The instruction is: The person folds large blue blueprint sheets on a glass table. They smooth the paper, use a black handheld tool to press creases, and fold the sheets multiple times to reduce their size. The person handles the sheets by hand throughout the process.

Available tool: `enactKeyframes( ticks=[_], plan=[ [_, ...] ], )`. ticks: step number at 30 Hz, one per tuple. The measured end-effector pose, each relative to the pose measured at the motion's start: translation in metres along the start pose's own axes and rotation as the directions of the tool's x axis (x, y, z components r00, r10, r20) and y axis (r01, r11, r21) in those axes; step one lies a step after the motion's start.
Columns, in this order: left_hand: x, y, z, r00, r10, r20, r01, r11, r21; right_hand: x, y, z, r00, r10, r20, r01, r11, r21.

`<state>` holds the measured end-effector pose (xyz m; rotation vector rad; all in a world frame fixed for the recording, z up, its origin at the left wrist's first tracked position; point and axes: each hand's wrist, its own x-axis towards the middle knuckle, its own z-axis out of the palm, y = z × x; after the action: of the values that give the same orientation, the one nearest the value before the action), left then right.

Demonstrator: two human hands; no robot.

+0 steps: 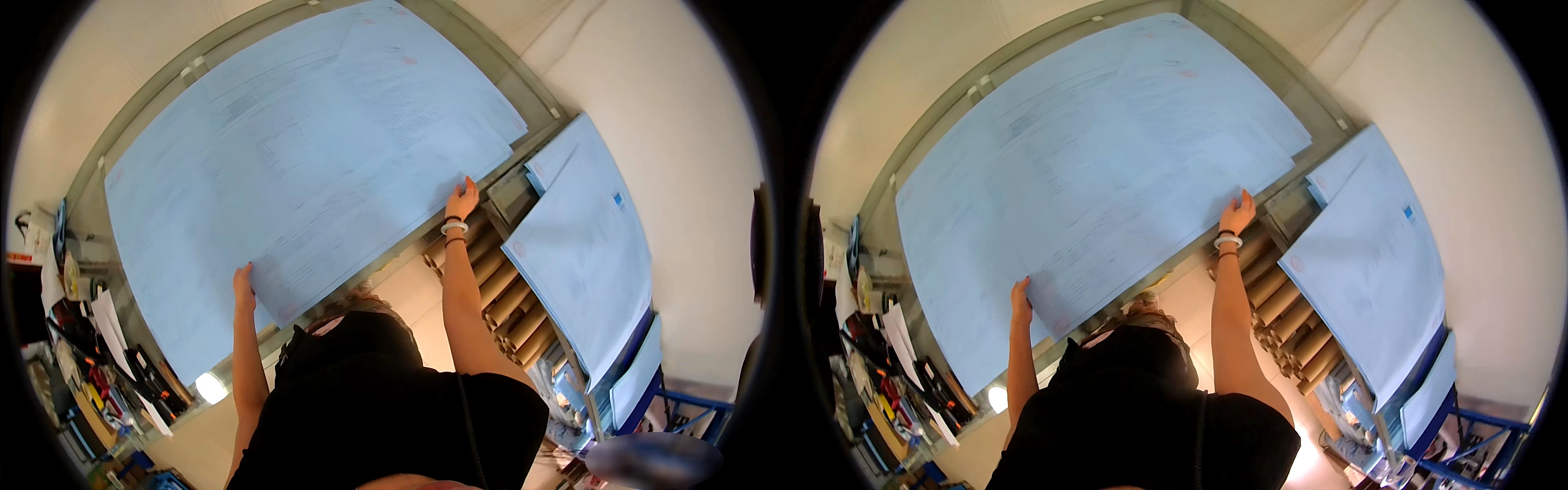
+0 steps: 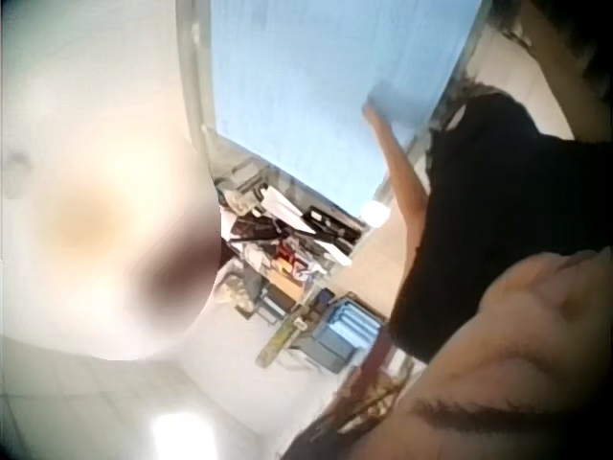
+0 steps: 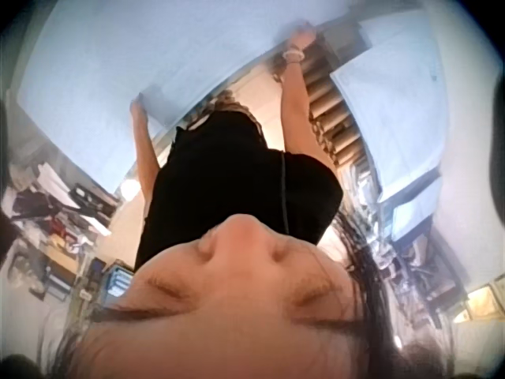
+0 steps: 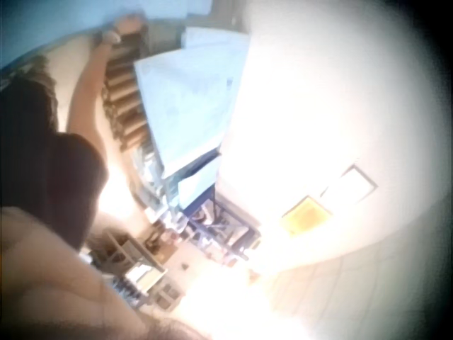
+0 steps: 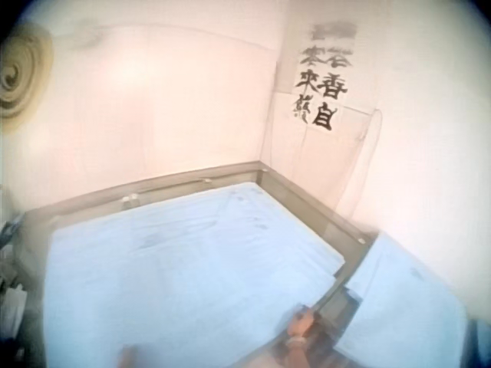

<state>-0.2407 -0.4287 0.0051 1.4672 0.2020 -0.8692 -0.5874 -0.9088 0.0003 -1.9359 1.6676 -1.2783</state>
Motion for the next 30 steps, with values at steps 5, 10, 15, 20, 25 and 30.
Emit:
enactKeyframes(
  ticks=[5,10,15,20,25,30],
  plan=[
    [-0.018,-0.003,-0.002,0.981,0.082,0.177,-0.104,0.988,0.117,-0.066,-0.043,-0.033,0.987,0.081,0.136,-0.117,0.952,0.282],
    [0.003,-0.031,-0.021,0.965,0.242,0.102,-0.263,0.889,0.376,-0.169,-0.093,-0.073,0.594,0.131,0.794,-0.643,0.671,0.37],
    [-0.005,-0.034,0.0,0.946,0.295,0.135,-0.316,0.934,0.166,-0.238,-0.154,-0.117,-0.111,0.043,0.993,-0.887,0.446,-0.118],
    [-0.039,-0.048,0.035,0.976,0.211,0.053,-0.216,0.968,0.131,-0.288,-0.197,-0.129,-0.316,-0.01,0.949,-0.917,0.259,-0.303],
    [-0.062,-0.084,0.061,0.946,0.316,-0.071,-0.309,0.946,0.097,-0.336,-0.191,-0.121,-0.2,0.138,0.97,-0.977,0.052,-0.208],
    [-0.077,-0.067,0.072,0.925,0.376,-0.048,-0.277,0.757,0.591,-0.357,-0.207,-0.123,-0.044,0.315,0.948,-0.996,0.059,-0.066]
  ],
)
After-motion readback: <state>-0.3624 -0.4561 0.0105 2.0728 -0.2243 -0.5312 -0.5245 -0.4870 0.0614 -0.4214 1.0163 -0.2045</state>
